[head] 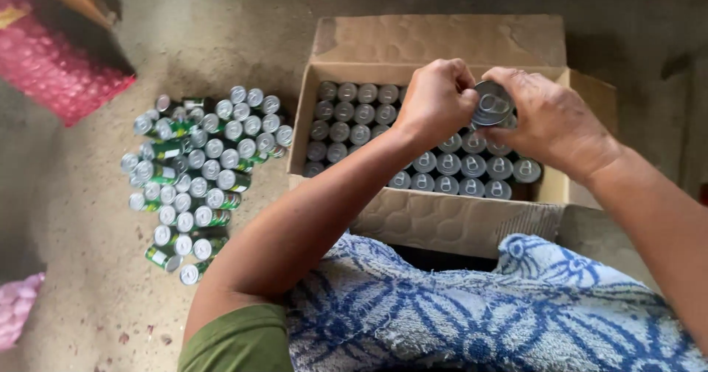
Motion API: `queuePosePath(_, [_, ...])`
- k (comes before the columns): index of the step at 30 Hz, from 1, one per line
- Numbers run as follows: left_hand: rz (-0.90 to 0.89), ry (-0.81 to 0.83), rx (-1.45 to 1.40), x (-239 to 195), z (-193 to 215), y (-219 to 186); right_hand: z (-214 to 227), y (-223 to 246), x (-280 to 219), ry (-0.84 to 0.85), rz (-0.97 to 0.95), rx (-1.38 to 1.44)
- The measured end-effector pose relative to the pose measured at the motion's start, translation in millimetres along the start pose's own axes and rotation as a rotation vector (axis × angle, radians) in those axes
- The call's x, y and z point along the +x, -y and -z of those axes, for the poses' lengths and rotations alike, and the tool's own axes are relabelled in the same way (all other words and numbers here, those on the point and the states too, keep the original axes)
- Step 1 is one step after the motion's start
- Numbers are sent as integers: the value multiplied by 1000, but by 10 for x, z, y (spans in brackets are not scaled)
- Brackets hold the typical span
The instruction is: The person sorts and organizes canned beverages by hand, moving them from a pile on the floor into a cardboard box and arranging them in neat rows.
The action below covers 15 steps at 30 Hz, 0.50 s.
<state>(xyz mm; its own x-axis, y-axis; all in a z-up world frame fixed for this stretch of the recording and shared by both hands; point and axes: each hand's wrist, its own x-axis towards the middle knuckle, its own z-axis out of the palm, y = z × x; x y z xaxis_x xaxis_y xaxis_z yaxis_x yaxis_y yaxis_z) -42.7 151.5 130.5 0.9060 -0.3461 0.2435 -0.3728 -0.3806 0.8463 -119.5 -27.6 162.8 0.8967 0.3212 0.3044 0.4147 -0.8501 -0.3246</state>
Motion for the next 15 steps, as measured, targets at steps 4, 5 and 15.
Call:
queuePosePath(4, [144,221,-140,323,-286,-82,116,-420,-200,28,-14,84])
queuePosePath(5, [143,227,-141,468,-330,-28,153,-476,-231,27,-20,83])
queuePosePath(15, [386,987,-208,724,-808,515,169,-684,-310,197,-162,215])
